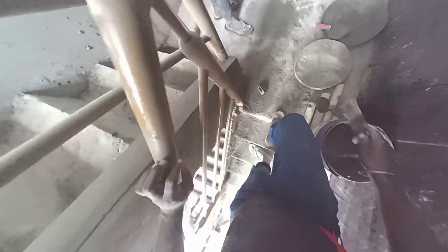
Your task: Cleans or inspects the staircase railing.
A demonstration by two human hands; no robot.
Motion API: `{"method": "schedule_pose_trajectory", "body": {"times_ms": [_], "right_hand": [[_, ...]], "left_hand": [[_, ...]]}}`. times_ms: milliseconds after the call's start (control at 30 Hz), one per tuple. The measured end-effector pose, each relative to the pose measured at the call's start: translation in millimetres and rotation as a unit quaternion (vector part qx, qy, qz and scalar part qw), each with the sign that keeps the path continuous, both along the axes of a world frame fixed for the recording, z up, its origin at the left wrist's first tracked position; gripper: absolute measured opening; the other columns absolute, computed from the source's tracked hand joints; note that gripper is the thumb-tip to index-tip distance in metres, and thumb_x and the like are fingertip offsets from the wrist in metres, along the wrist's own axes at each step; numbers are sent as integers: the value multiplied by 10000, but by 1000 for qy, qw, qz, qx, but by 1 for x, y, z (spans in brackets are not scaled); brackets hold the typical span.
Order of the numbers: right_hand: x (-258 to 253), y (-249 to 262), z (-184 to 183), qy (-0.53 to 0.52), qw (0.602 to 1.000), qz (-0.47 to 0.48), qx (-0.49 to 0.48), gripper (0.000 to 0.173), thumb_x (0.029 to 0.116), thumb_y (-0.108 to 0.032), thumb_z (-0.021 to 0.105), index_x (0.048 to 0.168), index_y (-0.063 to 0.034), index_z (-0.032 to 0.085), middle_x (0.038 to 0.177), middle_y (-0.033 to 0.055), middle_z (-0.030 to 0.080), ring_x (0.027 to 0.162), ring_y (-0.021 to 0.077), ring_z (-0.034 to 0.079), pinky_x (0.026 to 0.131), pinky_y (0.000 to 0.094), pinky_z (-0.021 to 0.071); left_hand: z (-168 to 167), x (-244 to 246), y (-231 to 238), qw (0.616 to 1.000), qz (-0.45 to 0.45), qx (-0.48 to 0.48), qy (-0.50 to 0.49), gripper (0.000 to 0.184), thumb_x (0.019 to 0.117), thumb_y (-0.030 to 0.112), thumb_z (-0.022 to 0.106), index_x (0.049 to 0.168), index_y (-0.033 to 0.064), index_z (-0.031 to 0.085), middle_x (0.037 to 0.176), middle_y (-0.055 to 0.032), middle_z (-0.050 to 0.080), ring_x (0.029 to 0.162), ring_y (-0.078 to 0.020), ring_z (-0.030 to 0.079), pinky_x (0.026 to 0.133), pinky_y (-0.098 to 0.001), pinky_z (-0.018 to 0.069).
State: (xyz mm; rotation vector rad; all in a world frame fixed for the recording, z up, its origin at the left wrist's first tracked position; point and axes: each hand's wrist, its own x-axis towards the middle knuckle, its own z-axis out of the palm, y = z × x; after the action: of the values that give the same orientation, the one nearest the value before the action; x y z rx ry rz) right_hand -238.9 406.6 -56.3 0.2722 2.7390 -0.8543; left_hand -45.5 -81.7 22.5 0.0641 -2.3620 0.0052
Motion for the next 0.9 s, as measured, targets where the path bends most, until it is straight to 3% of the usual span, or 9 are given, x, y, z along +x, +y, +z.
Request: {"method": "schedule_pose_trajectory", "body": {"times_ms": [67,100,200,300,433,500,667,833,900], "right_hand": [[-12,-52,2,45,977,-31,-204,605,1039,-221,547,1567,-33,317,1177,150,634,908,181,646,802,380,571],[-18,-81,-7,32,947,-38,-316,651,1012,-196,589,1575,-70,289,1154,81,629,906,107,648,805,317,578],[-6,-180,-57,-63,890,14,-452,482,1008,-122,598,1427,46,430,1099,135,710,948,178,724,871,372,612],[27,-284,-109,-244,823,15,-513,542,1047,-89,493,1537,40,299,1147,204,648,933,221,714,840,368,616],[47,-368,-150,-338,820,53,-458,629,1058,-71,478,1626,-106,208,1192,203,647,899,243,711,808,392,610],[44,-390,-160,-319,848,84,-416,724,1015,-69,574,1633,-110,197,1257,218,649,991,270,714,904,421,598],[7,-414,-168,-310,868,72,-382,938,927,-9,706,1647,-175,128,1234,244,650,994,343,703,884,501,589],[3,-384,-172,-352,848,210,-336,607,1086,-134,438,1640,-182,192,1185,220,643,852,294,675,798,465,574],[7,-364,-165,-371,845,218,-319,575,1094,-159,389,1638,-170,204,1258,217,636,938,297,693,860,463,574]], "left_hand": [[-3,-1,-3,1000,-11,0,6,199,932,244,689,1099,139,660,1269,-69,515,1212,-190,486,1091,-354,365],[-4,-3,-2,1000,-13,5,6,217,934,263,682,1111,139,654,1284,-63,502,1239,-175,474,1110,-342,356],[-5,4,-2,1000,-11,16,-6,270,937,354,671,1113,151,657,1351,-32,506,1333,-132,451,1158,-322,348],[-5,4,-4,1000,6,-17,-25,321,953,415,632,1140,154,643,1384,-29,489,1380,-130,409,1171,-314,312],[-12,12,-10,998,40,-45,-30,317,960,449,619,1158,201,610,1393,-35,483,1383,-154,418,1153,-348,326],[-10,12,-9,997,42,-46,-37,320,975,460,601,1181,216,607,1421,-25,483,1389,-151,421,1152,-359,322],[1,-15,13,996,63,-58,-35,308,1016,415,518,1122,132,579,1324,-27,522,1311,-107,474,1122,-313,360],[-8,9,-6,994,58,-53,-74,378,985,483,529,1170,168,627,1462,-18,478,1418,-142,397,1179,-339,303],[-14,18,-12,993,65,-63,-74,337,960,451,554,1096,160,657,1444,-81,482,1376,-200,436,1148,-347,330]]}}
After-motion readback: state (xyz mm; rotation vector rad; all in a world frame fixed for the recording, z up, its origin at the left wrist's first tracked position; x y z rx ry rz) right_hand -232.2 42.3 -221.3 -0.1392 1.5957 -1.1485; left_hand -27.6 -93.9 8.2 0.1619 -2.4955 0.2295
